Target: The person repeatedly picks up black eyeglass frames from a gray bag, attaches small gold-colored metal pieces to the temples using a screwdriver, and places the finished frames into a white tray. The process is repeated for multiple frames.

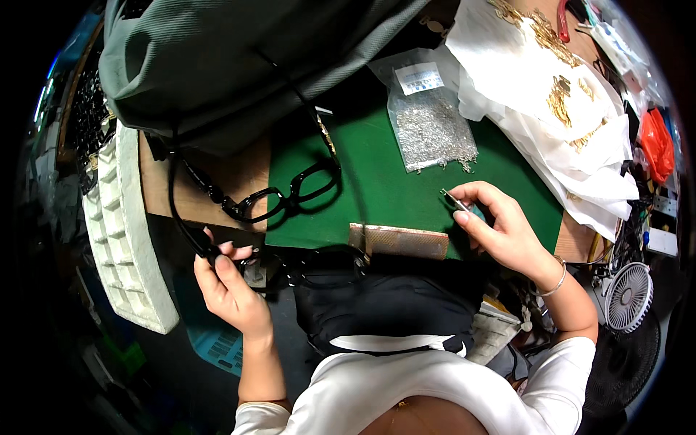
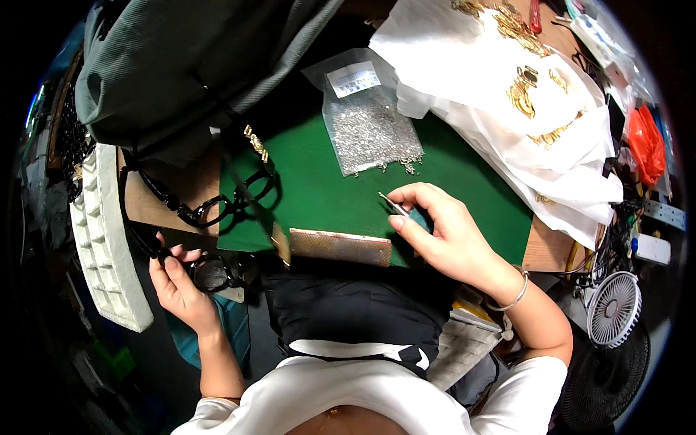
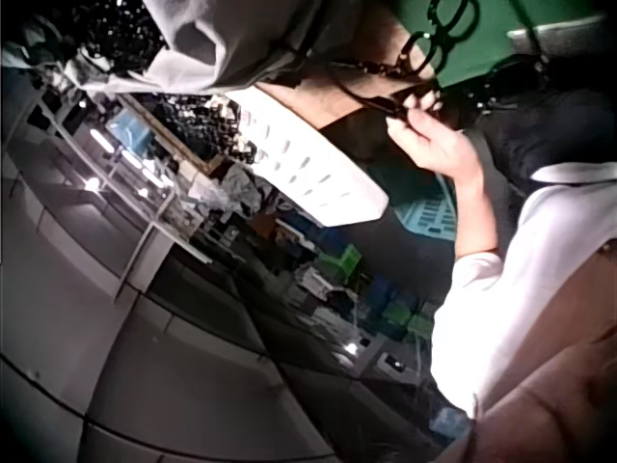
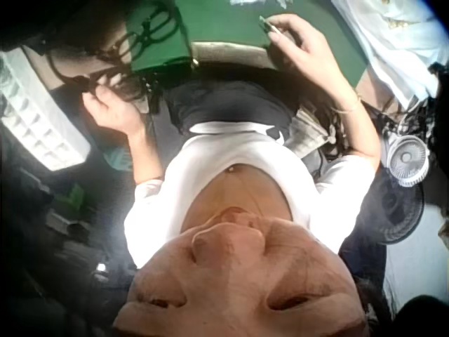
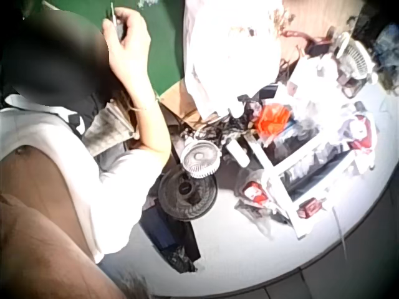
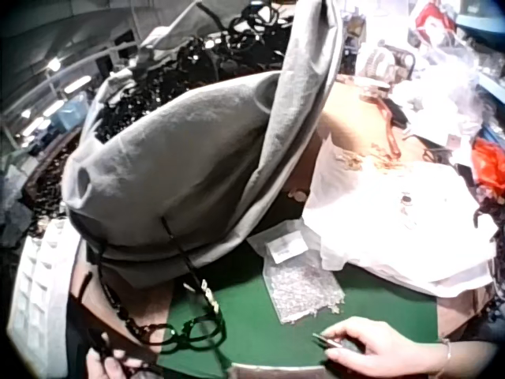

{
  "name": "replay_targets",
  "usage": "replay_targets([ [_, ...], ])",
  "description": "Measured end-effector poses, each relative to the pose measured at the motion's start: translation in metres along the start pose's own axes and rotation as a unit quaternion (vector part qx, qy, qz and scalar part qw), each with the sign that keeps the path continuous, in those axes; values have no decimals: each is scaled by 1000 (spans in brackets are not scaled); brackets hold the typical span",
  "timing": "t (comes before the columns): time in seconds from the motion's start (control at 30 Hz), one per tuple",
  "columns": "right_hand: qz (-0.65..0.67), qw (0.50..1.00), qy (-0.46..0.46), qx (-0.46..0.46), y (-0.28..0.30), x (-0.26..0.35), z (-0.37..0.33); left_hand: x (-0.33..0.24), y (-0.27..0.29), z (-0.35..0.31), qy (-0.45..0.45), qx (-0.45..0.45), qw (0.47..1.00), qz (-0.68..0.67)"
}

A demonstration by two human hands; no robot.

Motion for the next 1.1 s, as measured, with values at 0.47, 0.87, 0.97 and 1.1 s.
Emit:
replay_targets([
  [0.47, -82, 988, 129, -20, -4, 18, -6, -58, -79, -20, -521, 230, 780, 259],
  [0.87, -9, 999, -45, -7, 6, 24, -23, -38, -41, -2, -384, 486, 718, 318],
  [0.97, -22, 1000, -14, -12, -3, 27, -14, -67, 9, 17, -450, 399, 771, 210],
  [1.1, -25, 999, -44, -13, -18, 30, -7, -52, 66, 83, -481, 238, 800, 268],
])
Point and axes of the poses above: each hand's wrist, its own z-axis towards the middle knuckle, its own y-axis out of the back of the hand, x = y × z, the point moved 8 cm from there along z, towards the middle knuckle, and after that the axes turned 12 degrees about -x, right-handed, at the moved point
